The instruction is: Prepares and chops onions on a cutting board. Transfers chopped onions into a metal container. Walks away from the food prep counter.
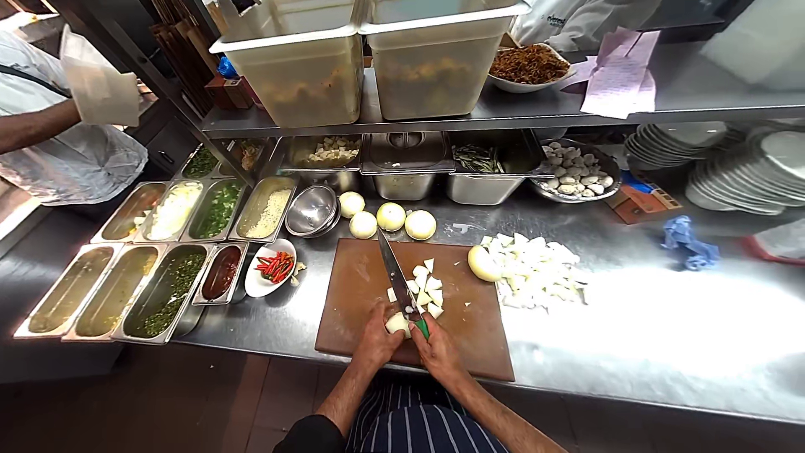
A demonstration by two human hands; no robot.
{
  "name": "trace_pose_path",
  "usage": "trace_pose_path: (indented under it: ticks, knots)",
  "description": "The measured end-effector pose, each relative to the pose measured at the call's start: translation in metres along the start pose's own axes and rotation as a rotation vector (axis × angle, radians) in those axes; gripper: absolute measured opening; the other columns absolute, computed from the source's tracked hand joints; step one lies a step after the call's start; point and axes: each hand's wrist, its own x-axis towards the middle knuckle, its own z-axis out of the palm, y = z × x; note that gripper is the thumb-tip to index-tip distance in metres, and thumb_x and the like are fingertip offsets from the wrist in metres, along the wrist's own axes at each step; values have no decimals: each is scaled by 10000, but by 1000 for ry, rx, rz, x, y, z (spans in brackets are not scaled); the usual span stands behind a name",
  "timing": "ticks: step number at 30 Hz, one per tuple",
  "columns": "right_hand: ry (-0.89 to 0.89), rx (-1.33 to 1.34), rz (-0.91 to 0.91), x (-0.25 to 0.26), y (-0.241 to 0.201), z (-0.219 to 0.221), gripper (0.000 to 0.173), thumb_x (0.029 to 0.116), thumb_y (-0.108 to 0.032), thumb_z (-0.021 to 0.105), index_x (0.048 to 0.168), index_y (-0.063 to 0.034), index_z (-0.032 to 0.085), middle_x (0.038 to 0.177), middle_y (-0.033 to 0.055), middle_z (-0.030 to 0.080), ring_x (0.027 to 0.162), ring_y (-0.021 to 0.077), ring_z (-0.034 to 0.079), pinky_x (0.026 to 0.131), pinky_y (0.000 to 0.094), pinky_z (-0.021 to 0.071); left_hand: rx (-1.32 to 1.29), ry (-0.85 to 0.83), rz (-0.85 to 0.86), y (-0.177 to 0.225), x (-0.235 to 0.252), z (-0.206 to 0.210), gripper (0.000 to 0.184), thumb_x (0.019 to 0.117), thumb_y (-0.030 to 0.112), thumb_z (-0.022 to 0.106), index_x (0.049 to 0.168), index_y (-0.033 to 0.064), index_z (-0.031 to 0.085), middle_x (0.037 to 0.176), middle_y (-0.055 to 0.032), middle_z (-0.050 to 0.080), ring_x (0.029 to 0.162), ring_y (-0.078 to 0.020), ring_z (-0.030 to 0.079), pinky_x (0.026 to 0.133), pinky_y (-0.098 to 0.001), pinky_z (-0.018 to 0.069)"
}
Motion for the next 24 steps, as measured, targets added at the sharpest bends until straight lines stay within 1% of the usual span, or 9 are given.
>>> trace_pose_path:
  ticks: [2, 5, 7, 9, 11, 13, 20, 21, 24]
  knots:
    - [50, -14, -2, 0, 5, 3, 384, 1026, -455, 499, 1107, -102, 627, 739, 48, 626, 642, 203, 643, 629, 427, 560, 125, -41, 31, 6, 3, 1, 567, 845, 429, 730, 1350, 187, 640, 1278, -73, 661, 1213, -234, 622, 1067, -474, 499]
    - [123, 42, -3, -5, 9, 2, 379, 1022, -456, 505, 1102, -106, 627, 712, 31, 618, 610, 180, 631, 598, 414, 552, 66, -65, -90, 14, 3, -3, 434, 825, 392, 748, 1137, 99, 677, 1102, -113, 688, 1054, -271, 664, 953, -500, 538]
    - [134, 77, 11, -9, 10, -1, 386, 1020, -464, 504, 1116, -110, 623, 715, 27, 616, 598, 178, 630, 586, 416, 559, -33, -43, -190, 12, -2, -4, 410, 811, 366, 767, 1067, 63, 658, 1023, -134, 683, 980, -291, 668, 899, -514, 546]
    - [116, 90, 17, -10, 11, -2, 388, 1019, -467, 507, 1121, -112, 627, 720, 25, 615, 603, 179, 627, 586, 419, 556, -154, -1, -246, 6, -7, -3, 444, 796, 333, 802, 1099, 54, 639, 994, -139, 676, 925, -290, 669, 848, -511, 556]
    - [95, 88, 5, -9, 15, 2, 369, 1019, -463, 513, 1104, -121, 625, 715, 19, 609, 599, 172, 622, 580, 407, 553, -225, 1, -242, 3, -9, -1, 566, 815, 304, 797, 1290, 95, 570, 997, -122, 683, 846, -265, 697, 770, -479, 602]
    - [74, 82, -4, -7, 14, 8, 360, 1020, -460, 513, 1094, -126, 623, 715, 16, 610, 599, 168, 622, 579, 402, 552, -270, -10, -233, 0, -7, 2, 600, 834, 297, 792, 1360, 130, 555, 991, -120, 696, 782, -253, 719, 718, -460, 630]
    - [0, 20, 9, 0, 7, 18, 370, 1023, -437, 503, 1138, -106, 622, 765, 51, 638, 675, 202, 653, 650, 429, 558, -439, -51, -298, 4, -10, 2, 501, 884, 243, 800, 1272, 25, 571, 969, -143, 706, 739, -236, 737, 696, -405, 649]
    - [-27, 45, 28, 1, 7, 18, 371, 1028, -440, 498, 1152, -109, 612, 763, 52, 634, 655, 201, 648, 632, 426, 559, -480, -55, -318, 6, -10, 1, 490, 887, 237, 803, 1251, 7, 567, 957, -153, 709, 720, -236, 738, 684, -398, 650]
    - [-158, 364, 155, 5, 5, 17, 339, 1054, -397, 511, 1187, -91, 572, 668, 68, 578, 458, 207, 575, 440, 388, 544, -626, -54, -387, 7, -11, -3, 445, 897, 225, 811, 1170, -31, 569, 907, -180, 719, 690, -253, 735, 657, -396, 641]
